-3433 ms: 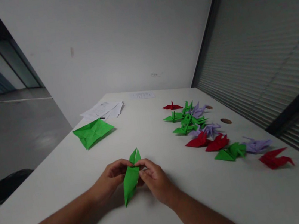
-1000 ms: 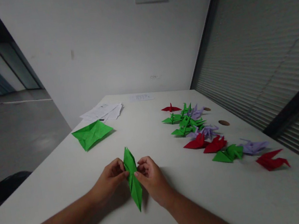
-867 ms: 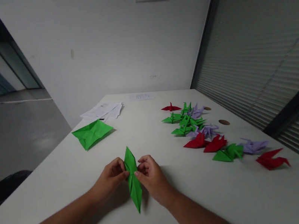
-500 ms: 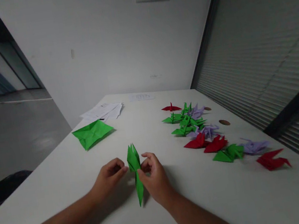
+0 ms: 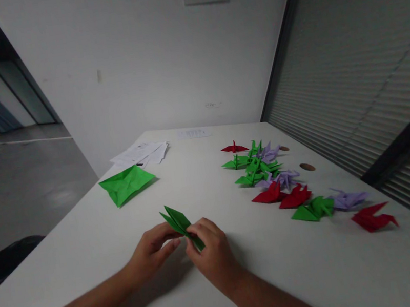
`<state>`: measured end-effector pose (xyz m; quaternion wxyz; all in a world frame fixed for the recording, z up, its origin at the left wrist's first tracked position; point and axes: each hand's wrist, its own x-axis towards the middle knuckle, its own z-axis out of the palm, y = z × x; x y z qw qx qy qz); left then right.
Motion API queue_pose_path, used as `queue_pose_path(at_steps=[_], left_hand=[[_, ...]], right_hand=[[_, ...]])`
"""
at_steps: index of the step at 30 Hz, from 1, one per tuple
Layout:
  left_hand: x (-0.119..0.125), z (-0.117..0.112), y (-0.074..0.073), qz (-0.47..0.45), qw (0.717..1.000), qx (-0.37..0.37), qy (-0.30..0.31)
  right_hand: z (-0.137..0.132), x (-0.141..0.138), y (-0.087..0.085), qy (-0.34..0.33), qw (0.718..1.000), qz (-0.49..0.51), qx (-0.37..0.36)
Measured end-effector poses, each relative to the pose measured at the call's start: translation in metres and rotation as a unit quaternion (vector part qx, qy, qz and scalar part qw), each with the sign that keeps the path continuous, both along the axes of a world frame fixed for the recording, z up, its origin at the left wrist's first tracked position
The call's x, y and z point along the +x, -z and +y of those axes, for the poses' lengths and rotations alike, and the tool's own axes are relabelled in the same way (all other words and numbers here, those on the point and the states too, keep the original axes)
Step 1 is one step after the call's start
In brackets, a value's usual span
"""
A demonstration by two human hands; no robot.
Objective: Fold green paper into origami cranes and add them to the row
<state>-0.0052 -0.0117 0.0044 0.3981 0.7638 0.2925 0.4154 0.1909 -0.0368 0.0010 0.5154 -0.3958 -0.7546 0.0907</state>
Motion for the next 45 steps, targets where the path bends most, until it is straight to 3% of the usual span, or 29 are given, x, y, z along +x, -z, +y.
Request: queue_pose_path(at_steps=[5,10,17,21,32,39,45], left_hand=[[0.004,-0.001,0.0,-0.029,0.999,-0.029,0.016],[0.007,-0.001,0.008,-0.123,0.981,-0.148,0.02],[0.009,0.004,0.01,-0.174,0.966,-0.193,-0.003],[0.009,0.005,0.012,-0.21,0.951,-0.226,-0.01],[0.007,0.004,0.012,-0.183,0.931,-0.314,-0.041],[0.007,0.002,0.01,-0.208,0.927,-0.308,-0.047],[0.004,0.005,0.014,-0.164,0.959,-0.23,-0.008]], right_hand=[[0.002,0.0,0.006,0.024,0.996,-0.078,0.032],[0.001,-0.005,0.007,0.018,0.993,-0.119,0.012],[-0.004,-0.007,0.004,-0.056,0.994,-0.071,-0.057],[-0.002,0.0,0.001,-0.07,0.994,-0.058,-0.055],[0.004,0.009,0.006,-0.105,0.991,-0.045,-0.073],[0.003,0.012,0.003,-0.139,0.983,-0.026,-0.12],[0.005,0.013,0.004,-0.17,0.973,0.015,-0.154]])
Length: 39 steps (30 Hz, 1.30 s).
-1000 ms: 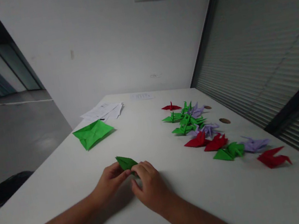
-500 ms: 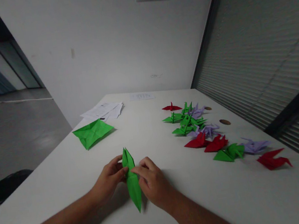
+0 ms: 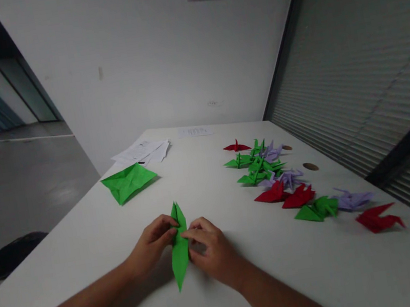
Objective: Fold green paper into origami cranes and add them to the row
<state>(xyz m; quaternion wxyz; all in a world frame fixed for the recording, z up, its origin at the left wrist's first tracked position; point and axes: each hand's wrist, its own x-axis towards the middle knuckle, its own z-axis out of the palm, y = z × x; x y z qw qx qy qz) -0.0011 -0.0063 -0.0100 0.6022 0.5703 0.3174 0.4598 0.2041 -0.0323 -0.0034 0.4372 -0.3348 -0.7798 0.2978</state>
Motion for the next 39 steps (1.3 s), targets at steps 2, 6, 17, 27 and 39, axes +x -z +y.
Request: queue_pose_path(at_steps=[2,6,17,27,39], left_hand=[[-0.002,0.001,0.002,0.028,0.999,0.033,-0.001],[-0.005,0.001,0.001,0.089,0.992,0.086,0.015],[-0.007,-0.006,-0.006,0.051,0.988,0.109,0.1],[-0.001,-0.007,0.006,0.037,0.997,0.059,0.011],[0.003,-0.005,0.003,-0.019,0.999,-0.026,0.021]], right_hand=[[0.001,0.0,0.001,-0.006,1.0,0.013,-0.008],[0.002,-0.002,0.001,-0.003,0.999,0.041,-0.023],[0.001,-0.008,0.002,0.034,0.99,0.101,-0.09],[0.001,-0.011,0.009,0.073,0.981,0.113,-0.141],[0.003,-0.012,0.017,0.036,0.949,0.209,-0.234]])
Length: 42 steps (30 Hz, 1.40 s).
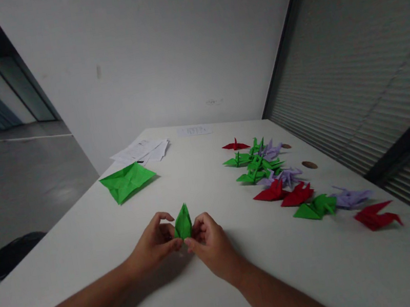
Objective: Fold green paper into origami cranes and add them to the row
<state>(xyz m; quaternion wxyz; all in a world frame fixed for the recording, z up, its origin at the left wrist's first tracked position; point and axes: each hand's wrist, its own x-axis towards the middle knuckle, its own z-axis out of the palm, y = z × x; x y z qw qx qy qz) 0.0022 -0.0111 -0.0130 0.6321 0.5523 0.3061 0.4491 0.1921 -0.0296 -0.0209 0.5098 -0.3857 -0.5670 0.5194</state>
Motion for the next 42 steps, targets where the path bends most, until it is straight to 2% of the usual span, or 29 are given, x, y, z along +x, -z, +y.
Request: queue_pose_path(at_steps=[8,15,20,28,33,36,42], left_hand=[[0.0013,0.0007,-0.0024,-0.013,1.0,-0.014,-0.001],[0.0003,0.0023,0.0014,-0.016,1.0,-0.004,-0.003],[0.0003,0.001,-0.0014,-0.002,1.0,0.0,-0.01],[-0.0016,0.0021,0.0003,0.001,1.0,0.015,0.008],[-0.0043,0.0041,0.0029,0.077,0.991,0.095,-0.055],[-0.0049,0.0053,0.0025,0.117,0.983,0.115,-0.076],[-0.004,0.005,-0.0005,0.136,0.982,0.126,-0.04]], right_hand=[[-0.0017,0.0001,-0.0059,0.032,0.999,0.005,0.009],[0.0,0.0003,-0.0064,0.025,1.0,0.002,0.005],[0.0006,0.0002,-0.0044,0.029,1.0,0.007,0.003],[0.0023,0.0023,-0.0019,0.018,1.0,0.0,0.006],[-0.0021,0.0024,-0.0054,0.009,0.998,-0.028,0.053],[-0.0036,0.0022,-0.0063,0.003,0.998,-0.031,0.062],[-0.0051,0.0033,-0.009,-0.049,0.995,-0.04,0.073]])
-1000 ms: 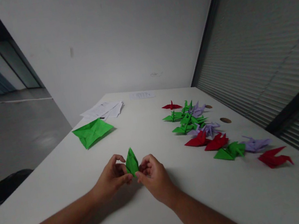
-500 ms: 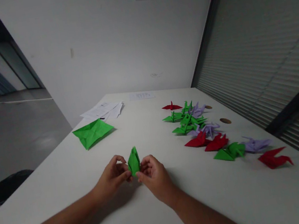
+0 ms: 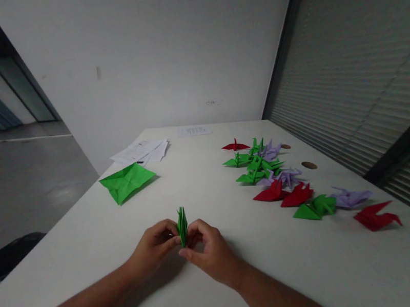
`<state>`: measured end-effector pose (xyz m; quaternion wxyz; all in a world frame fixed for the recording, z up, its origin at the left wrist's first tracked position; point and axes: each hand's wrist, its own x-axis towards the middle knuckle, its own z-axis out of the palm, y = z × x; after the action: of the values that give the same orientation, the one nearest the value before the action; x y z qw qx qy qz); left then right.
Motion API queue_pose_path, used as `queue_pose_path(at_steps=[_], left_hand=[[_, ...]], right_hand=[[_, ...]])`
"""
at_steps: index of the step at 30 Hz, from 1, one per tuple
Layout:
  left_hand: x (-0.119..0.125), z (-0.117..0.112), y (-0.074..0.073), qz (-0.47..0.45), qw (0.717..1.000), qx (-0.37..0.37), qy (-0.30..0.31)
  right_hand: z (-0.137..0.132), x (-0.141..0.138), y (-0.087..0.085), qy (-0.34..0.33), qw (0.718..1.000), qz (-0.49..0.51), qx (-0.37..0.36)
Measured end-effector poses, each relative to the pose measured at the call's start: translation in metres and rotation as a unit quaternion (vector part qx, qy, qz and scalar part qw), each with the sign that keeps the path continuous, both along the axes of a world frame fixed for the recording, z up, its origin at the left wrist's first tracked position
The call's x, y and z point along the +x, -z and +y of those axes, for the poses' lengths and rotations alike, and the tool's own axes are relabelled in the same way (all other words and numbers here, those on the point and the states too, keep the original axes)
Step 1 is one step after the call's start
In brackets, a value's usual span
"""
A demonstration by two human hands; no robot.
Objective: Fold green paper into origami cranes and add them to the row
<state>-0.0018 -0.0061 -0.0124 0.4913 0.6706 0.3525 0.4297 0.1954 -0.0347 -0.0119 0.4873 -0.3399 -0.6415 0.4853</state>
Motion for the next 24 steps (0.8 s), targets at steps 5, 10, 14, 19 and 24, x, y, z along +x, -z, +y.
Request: queue_pose_path(at_steps=[5,10,14,19,24], left_hand=[[-0.001,-0.001,-0.006,0.014,1.0,0.017,0.022],[-0.002,-0.003,-0.011,-0.016,0.998,-0.004,0.067],[-0.001,-0.005,-0.008,-0.071,0.991,-0.061,0.096],[0.0,-0.004,-0.003,-0.061,0.993,-0.073,0.068],[0.0,-0.004,-0.005,-0.04,0.996,-0.053,0.053]], right_hand=[[0.0,0.0,-0.001,-0.025,1.0,0.01,0.009],[0.0,0.0,-0.002,-0.01,1.0,0.012,0.002],[0.0,0.0,-0.002,-0.006,1.0,0.012,0.0],[0.002,0.0,0.003,0.001,1.0,0.016,-0.001],[0.005,0.0,0.003,0.018,1.0,0.005,-0.022]])
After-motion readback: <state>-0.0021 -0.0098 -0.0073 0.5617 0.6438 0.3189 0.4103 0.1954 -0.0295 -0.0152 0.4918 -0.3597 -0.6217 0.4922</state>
